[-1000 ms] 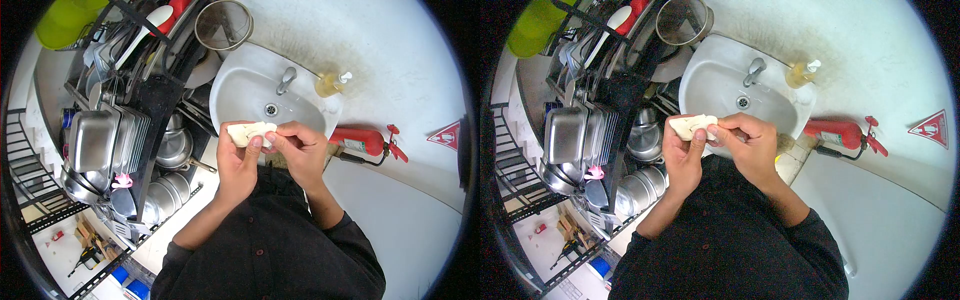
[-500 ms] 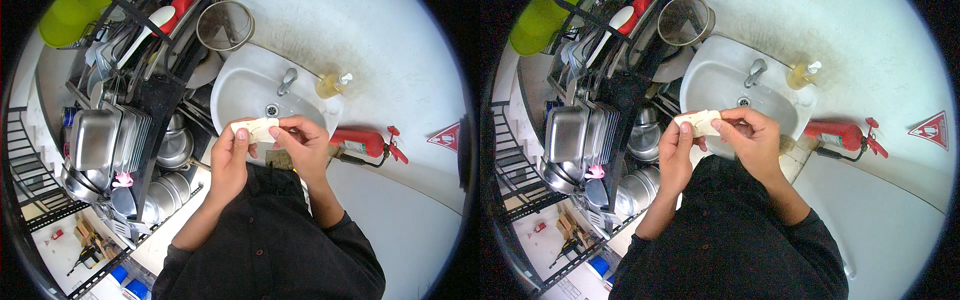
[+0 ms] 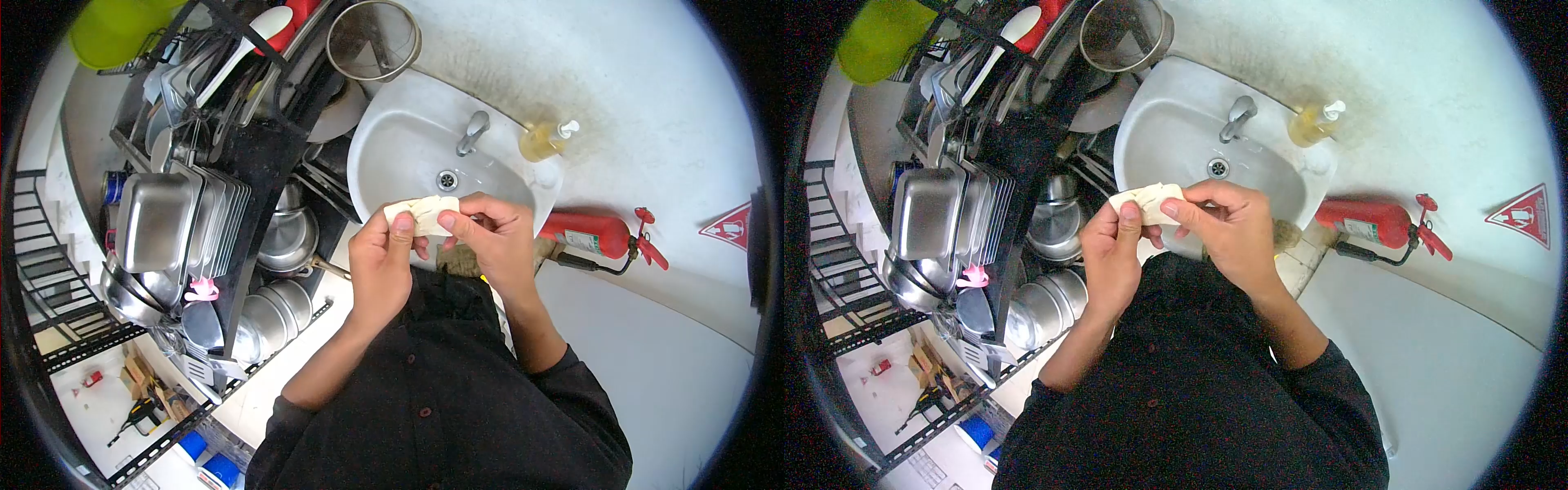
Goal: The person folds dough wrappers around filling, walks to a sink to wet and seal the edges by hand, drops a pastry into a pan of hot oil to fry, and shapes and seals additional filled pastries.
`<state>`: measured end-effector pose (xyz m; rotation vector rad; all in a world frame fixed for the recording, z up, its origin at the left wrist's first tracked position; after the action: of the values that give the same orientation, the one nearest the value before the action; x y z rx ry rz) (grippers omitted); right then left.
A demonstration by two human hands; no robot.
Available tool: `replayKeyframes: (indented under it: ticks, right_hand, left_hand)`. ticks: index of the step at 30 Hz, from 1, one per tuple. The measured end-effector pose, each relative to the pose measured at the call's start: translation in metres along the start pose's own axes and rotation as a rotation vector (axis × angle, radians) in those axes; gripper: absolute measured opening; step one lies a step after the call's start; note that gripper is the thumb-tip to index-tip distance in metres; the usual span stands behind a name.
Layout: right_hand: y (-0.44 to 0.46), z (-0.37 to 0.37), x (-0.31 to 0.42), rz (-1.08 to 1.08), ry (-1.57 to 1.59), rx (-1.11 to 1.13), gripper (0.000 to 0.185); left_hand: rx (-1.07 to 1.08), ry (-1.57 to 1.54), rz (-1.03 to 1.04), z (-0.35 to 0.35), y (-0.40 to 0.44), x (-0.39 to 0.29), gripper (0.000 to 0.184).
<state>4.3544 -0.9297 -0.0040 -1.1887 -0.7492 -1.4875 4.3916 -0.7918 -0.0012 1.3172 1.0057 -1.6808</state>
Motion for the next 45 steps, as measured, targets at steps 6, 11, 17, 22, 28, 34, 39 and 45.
replayKeyframes:
  ticks: [6, 11, 17, 22, 28, 34, 39, 45]
  right_hand:
    - [0.002, -0.002, 0.0, -0.015, -0.045, -0.039, 0.014]
    - [0.007, -0.009, -0.004, -0.045, 0.01, -0.074, 0.014]
    - [0.001, -0.003, -0.006, -0.052, 0.025, -0.089, 0.013]
    - [-0.002, -0.002, -0.002, -0.051, 0.023, -0.089, 0.013]
    - [-0.001, -0.004, -0.004, -0.081, 0.062, -0.093, 0.013]
    - [-0.003, -0.001, -0.007, -0.044, 0.08, -0.084, 0.014]
    - [-0.001, -0.004, -0.011, -0.032, 0.067, -0.097, 0.014]
    - [-0.002, -0.005, -0.014, 0.002, 0.103, -0.085, 0.013]
  left_hand:
    - [0.018, 0.037, 0.022, 0.002, 0.005, -0.002, 0.028]
    - [0.042, 0.036, -0.001, 0.009, 0.006, -0.005, 0.025]
    - [0.01, 0.224, 0.107, 0.005, 0.004, -0.011, 0.021]
    - [0.034, 0.235, 0.152, 0.007, 0.003, -0.014, 0.02]
    - [0.134, 0.173, 0.063, 0.007, 0.0, -0.013, 0.025]
    - [0.057, 0.183, 0.105, 0.004, 0.004, -0.01, 0.021]
    - [0.128, 0.183, 0.062, 0.005, 0.003, -0.006, 0.027]
    - [0.174, 0.207, 0.004, 0.004, 0.001, -0.003, 0.029]
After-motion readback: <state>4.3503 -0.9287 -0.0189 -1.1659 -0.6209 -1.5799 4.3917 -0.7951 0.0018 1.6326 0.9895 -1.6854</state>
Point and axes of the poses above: each hand's wrist, its own y-axis towards the middle knuckle, its own z-axis out of the palm, x = y × z, the point moved 9 cm from there along y, towards the middle knuckle, and after that the axes turned 2 degrees about x, right-handed, at the moved point
